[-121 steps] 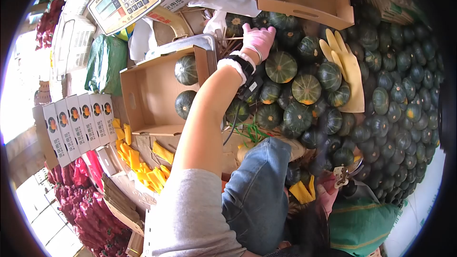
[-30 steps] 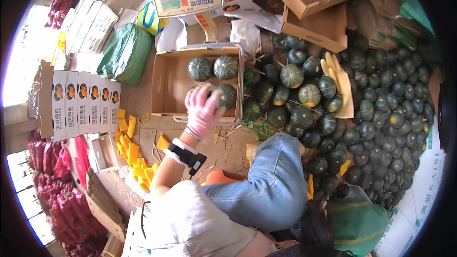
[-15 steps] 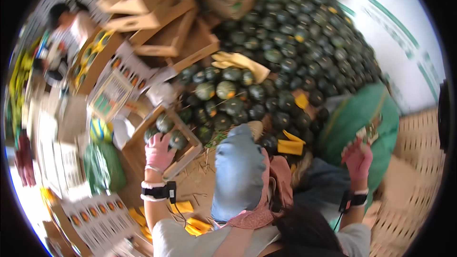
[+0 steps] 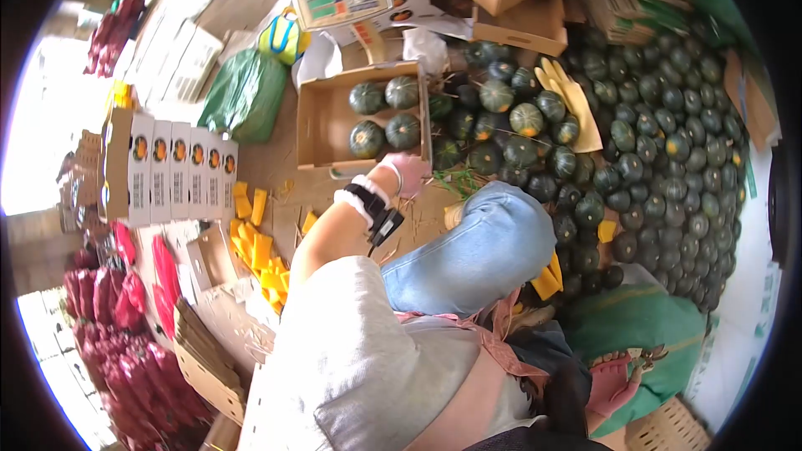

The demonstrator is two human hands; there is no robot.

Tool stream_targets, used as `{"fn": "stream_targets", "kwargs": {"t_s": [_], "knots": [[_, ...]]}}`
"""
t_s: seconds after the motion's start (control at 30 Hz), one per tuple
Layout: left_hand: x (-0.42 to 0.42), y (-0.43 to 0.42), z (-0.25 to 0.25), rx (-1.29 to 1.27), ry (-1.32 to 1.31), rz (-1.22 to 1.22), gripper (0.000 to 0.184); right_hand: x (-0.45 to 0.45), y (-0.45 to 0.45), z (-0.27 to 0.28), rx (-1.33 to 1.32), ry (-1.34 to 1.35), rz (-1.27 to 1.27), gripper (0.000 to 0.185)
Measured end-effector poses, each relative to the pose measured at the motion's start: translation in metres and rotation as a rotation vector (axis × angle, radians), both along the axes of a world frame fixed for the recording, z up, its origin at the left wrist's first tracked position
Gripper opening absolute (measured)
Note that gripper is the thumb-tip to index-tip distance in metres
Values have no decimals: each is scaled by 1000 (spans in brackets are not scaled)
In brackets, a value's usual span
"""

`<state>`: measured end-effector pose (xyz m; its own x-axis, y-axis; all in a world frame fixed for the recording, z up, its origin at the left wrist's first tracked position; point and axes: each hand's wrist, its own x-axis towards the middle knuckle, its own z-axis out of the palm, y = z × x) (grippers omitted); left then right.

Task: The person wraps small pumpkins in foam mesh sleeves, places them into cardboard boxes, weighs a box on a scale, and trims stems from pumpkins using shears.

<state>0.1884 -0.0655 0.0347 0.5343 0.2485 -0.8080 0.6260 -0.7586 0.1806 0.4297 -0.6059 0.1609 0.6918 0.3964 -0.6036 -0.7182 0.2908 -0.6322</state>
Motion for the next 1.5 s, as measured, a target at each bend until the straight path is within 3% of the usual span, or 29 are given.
{"fn": "stream_targets", "kwargs": {"t_s": [0.07, 0.17, 0.27, 0.37, 0.47, 0.57, 0.67, 0.83, 0.87, 0.97, 1.0, 1.03, 1.13, 1.2, 1.27, 1.3, 1.33, 1.47, 1.5], "knots": [[-55, -19, -39, -102, 4, 68, 51, 5, -8, -3, 18, -12, 59, 54], [-117, -34, -45, -196, -107, 328, 54, 9, -13, -8, 36, 0, 114, 53], [-140, -21, -32, -113, -91, 359, 51, 7, -17, -6, 48, 19, 210, 54], [-144, 30, -45, 47, -252, 407, 46, -5, -26, 1, -5, -17, 253, 56], [-142, 75, -63, 156, -422, 408, 47, -25, -40, 7, -88, -98, 118, 59], [-116, 111, -54, 292, -355, 516, 52, -44, -58, 13, -24, -207, 148, 62], [-86, 145, -60, 407, -320, 678, 81, -62, -80, 15, -68, -168, -16, 64], [-66, 175, -114, 334, -363, 1092, 103, -92, -94, 21, -157, -200, -172, 63], [-59, 172, -117, 377, -330, 1028, 103, -102, -95, 23, -192, -203, -241, 63], [-29, 147, -76, 466, -272, 879, 100, -112, -85, 22, -127, -312, -96, 63], [-32, 149, -87, 467, -341, 848, 100, -115, -80, 22, -123, -334, -76, 63], [-33, 149, -94, 461, -398, 851, 100, -117, -76, 24, -211, -363, -61, 61], [-28, 157, -88, 442, -197, 905, 109, -123, -28, 34, -367, -392, -145, 53], [-38, 173, -95, 348, -225, 943, 111, -115, -15, 29, -332, -286, -257, 46], [-66, 211, -156, 444, -277, 838, 110, -109, -11, 28, -303, -172, -266, 42], [-53, 192, -113, 383, -233, 892, 106, -110, 1, 37, -344, -149, -276, 40], [-52, 184, -104, 442, -284, 897, 102, -110, 1, 32, -314, -157, -285, 40], [-54, 166, -81, 273, -445, 962, 106, -97, -18, 20, -291, -148, -248, 40], [-58, 167, -92, 411, -435, 839, 103, -95, -23, 15, -301, -139, -237, 41]]}}
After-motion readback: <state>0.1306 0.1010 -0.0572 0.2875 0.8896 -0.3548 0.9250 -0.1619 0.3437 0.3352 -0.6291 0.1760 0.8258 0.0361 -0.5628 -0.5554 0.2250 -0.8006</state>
